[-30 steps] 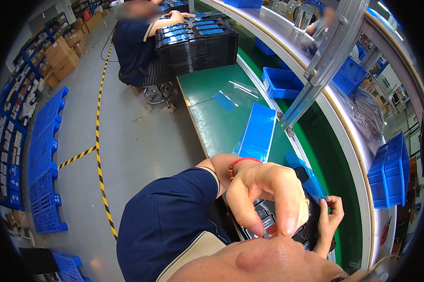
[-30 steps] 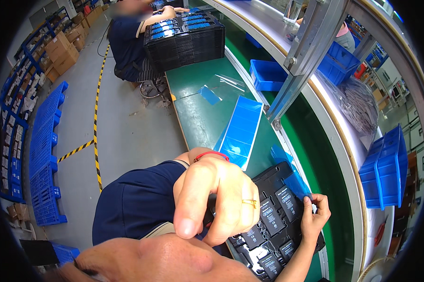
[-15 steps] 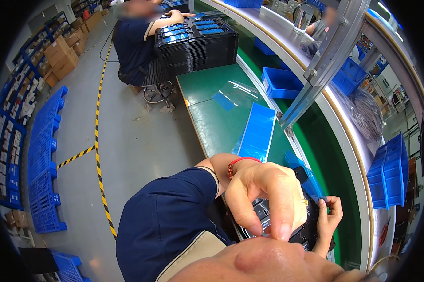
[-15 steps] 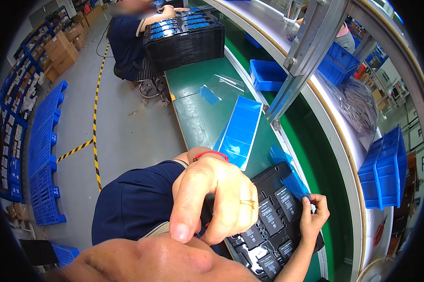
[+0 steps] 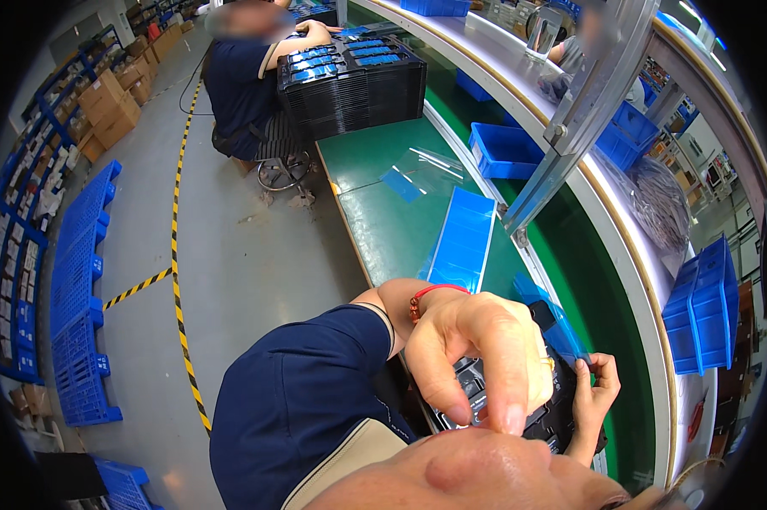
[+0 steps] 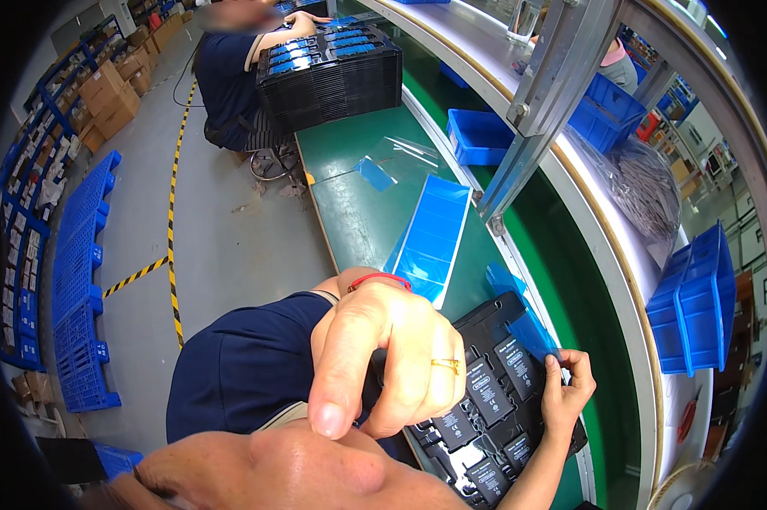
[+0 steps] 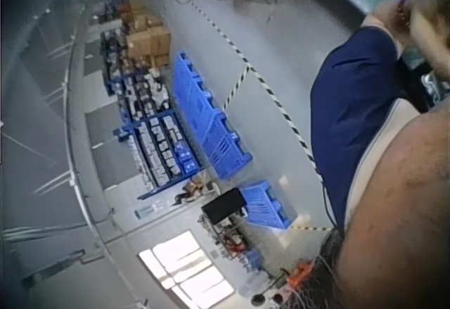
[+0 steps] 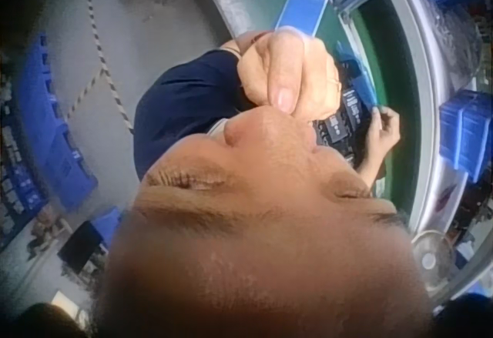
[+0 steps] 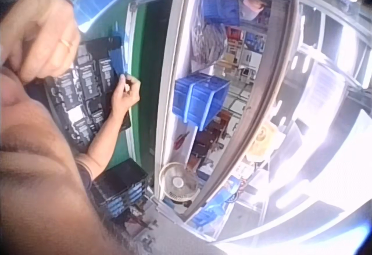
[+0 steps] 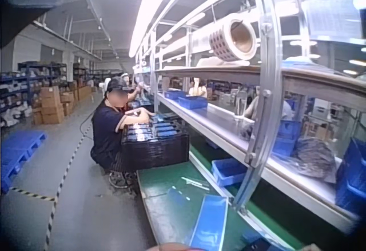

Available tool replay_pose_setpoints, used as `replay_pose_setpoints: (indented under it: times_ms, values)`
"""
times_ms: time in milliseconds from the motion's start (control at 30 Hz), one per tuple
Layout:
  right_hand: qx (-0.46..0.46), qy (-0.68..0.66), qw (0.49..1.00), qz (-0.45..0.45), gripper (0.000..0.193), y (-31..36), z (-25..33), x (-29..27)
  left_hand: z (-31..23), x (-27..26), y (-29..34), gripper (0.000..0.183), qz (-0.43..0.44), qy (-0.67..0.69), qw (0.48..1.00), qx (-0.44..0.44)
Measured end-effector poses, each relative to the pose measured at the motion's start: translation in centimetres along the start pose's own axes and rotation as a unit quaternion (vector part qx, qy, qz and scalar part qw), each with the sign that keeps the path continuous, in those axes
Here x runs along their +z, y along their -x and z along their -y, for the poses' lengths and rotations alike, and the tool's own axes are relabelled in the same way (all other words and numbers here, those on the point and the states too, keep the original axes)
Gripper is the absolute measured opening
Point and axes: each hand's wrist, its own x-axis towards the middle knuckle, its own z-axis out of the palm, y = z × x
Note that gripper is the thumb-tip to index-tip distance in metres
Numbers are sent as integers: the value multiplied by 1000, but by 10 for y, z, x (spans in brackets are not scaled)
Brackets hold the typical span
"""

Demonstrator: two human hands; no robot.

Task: Applying blue adhesive strips to battery packs in a plastic tray.

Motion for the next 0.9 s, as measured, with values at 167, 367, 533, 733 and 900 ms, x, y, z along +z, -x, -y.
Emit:
replay_pose_setpoints:
  times_ms: [167, 367, 533, 733, 900]
  values:
    - [-5, 3, 1000, -1, 12, 1, -3, 0, 0, -1, 0, 28, 9, 7, 1000, -9]
    - [-4, 3, 1000, -1, 12, 1, -3, -1, 1, 0, 1, 27, 1, 12, 1000, -5]
    - [-12, -8, 1000, -2, 13, 1, -2, -1, 3, -5, -2, 21, 21, 6, 1000, -7]
    - [-8, 1, 1000, -2, 13, 2, -1, -2, 3, 2, 1, 15, 7, 9, 1000, -9]
    - [-8, 1, 1000, -1, 13, 1, 0, 0, 0, 2, 2, 16, -10, 15, 1000, -11]
